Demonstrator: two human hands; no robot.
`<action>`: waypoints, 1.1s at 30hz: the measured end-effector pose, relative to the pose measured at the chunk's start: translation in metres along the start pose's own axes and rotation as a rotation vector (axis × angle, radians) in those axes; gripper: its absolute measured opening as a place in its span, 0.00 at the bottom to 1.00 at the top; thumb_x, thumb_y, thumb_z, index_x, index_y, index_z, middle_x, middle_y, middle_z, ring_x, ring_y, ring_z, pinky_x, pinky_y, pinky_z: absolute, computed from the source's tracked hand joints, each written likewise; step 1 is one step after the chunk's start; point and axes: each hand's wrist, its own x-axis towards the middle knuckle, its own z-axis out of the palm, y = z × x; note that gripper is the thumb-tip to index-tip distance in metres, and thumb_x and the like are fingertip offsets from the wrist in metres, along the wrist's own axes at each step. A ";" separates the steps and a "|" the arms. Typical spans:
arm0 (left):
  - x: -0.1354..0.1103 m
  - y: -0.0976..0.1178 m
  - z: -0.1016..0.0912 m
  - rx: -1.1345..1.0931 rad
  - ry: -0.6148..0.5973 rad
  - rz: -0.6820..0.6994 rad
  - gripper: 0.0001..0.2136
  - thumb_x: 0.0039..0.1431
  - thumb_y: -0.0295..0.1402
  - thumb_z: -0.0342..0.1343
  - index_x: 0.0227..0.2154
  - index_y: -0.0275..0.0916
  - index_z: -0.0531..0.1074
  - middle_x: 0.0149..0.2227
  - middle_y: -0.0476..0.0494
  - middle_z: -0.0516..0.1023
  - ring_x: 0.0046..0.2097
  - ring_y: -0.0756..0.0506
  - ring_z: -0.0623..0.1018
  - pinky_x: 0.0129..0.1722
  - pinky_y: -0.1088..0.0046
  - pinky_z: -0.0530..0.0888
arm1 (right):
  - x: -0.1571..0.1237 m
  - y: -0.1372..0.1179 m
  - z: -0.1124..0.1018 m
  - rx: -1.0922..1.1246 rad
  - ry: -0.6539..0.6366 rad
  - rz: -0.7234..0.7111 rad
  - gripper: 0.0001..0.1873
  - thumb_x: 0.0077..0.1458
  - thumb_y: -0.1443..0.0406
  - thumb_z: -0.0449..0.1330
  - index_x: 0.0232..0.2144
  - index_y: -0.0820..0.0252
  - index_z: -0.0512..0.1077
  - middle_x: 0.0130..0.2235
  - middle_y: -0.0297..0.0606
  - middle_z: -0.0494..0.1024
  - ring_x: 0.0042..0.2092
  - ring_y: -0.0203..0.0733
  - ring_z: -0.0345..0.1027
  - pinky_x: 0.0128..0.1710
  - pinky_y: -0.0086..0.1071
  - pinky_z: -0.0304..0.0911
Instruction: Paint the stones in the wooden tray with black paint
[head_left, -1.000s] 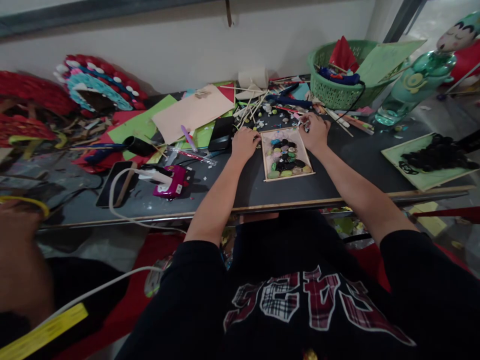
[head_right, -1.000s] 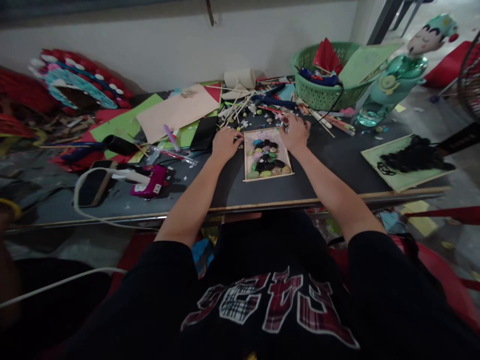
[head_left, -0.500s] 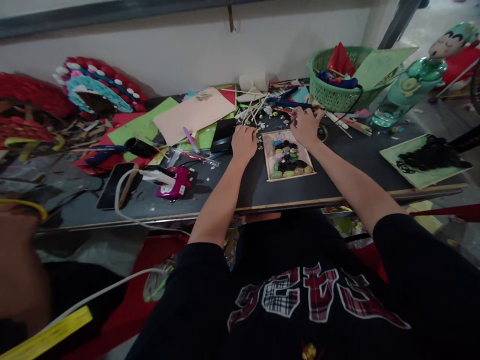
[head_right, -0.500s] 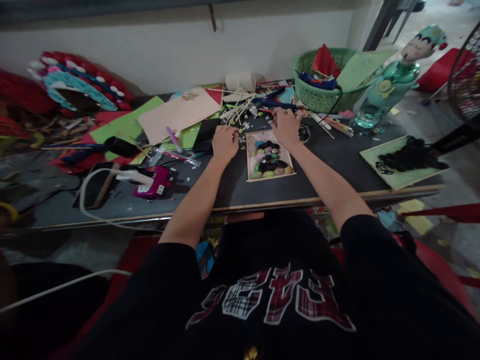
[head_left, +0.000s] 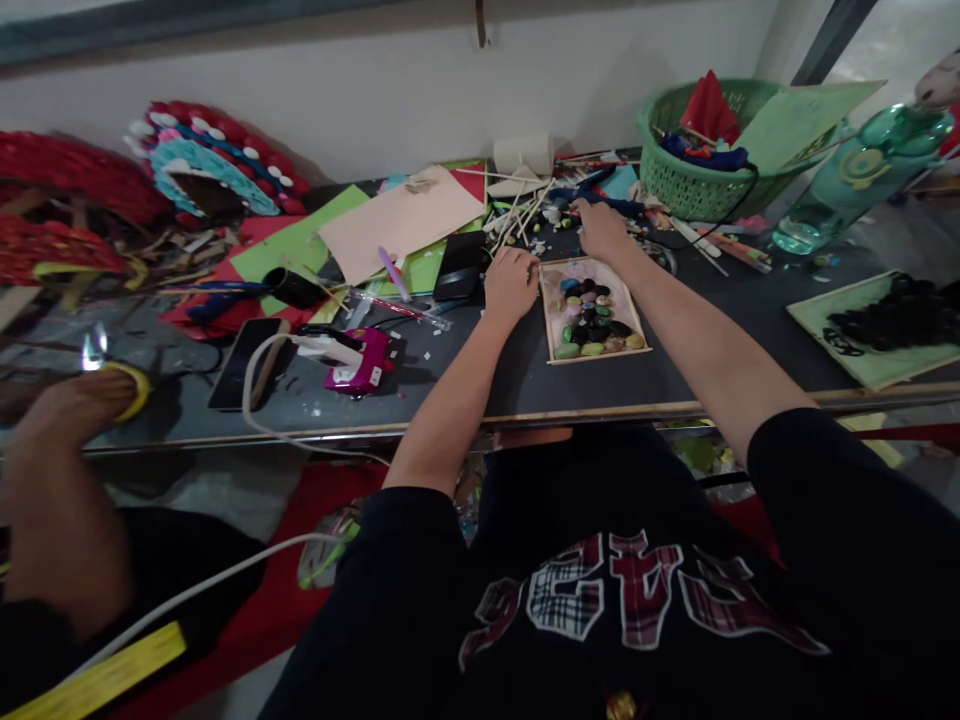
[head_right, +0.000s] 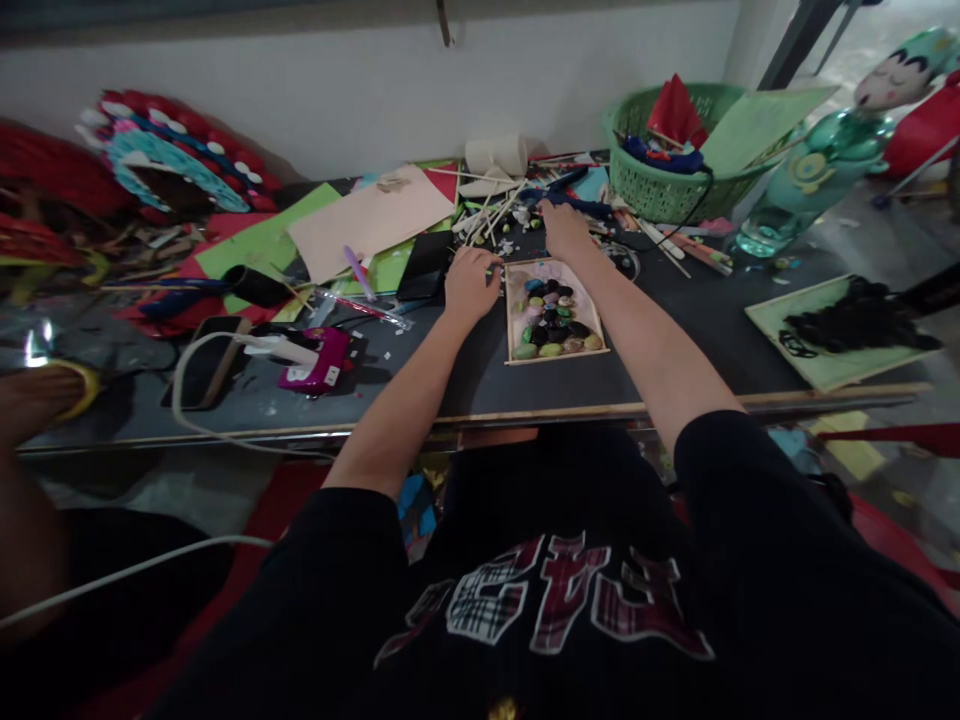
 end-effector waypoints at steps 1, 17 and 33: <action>0.000 0.000 0.000 0.003 0.001 -0.001 0.10 0.64 0.31 0.47 0.39 0.40 0.75 0.46 0.37 0.79 0.55 0.37 0.73 0.60 0.58 0.70 | -0.002 -0.003 -0.004 -0.014 -0.013 0.021 0.28 0.64 0.70 0.52 0.65 0.68 0.58 0.58 0.57 0.73 0.59 0.57 0.67 0.58 0.47 0.62; 0.001 0.004 -0.004 0.000 -0.020 0.014 0.11 0.65 0.30 0.47 0.39 0.41 0.76 0.46 0.39 0.79 0.55 0.39 0.73 0.61 0.59 0.69 | 0.001 -0.019 0.005 0.080 0.118 0.143 0.23 0.64 0.70 0.51 0.59 0.77 0.64 0.54 0.64 0.74 0.61 0.62 0.67 0.57 0.51 0.64; 0.000 0.006 -0.005 -0.029 0.021 -0.016 0.11 0.63 0.29 0.49 0.44 0.41 0.73 0.50 0.39 0.79 0.58 0.38 0.72 0.63 0.58 0.68 | 0.012 -0.010 -0.005 0.149 0.079 0.239 0.28 0.65 0.65 0.53 0.63 0.77 0.58 0.50 0.66 0.76 0.56 0.65 0.74 0.54 0.52 0.65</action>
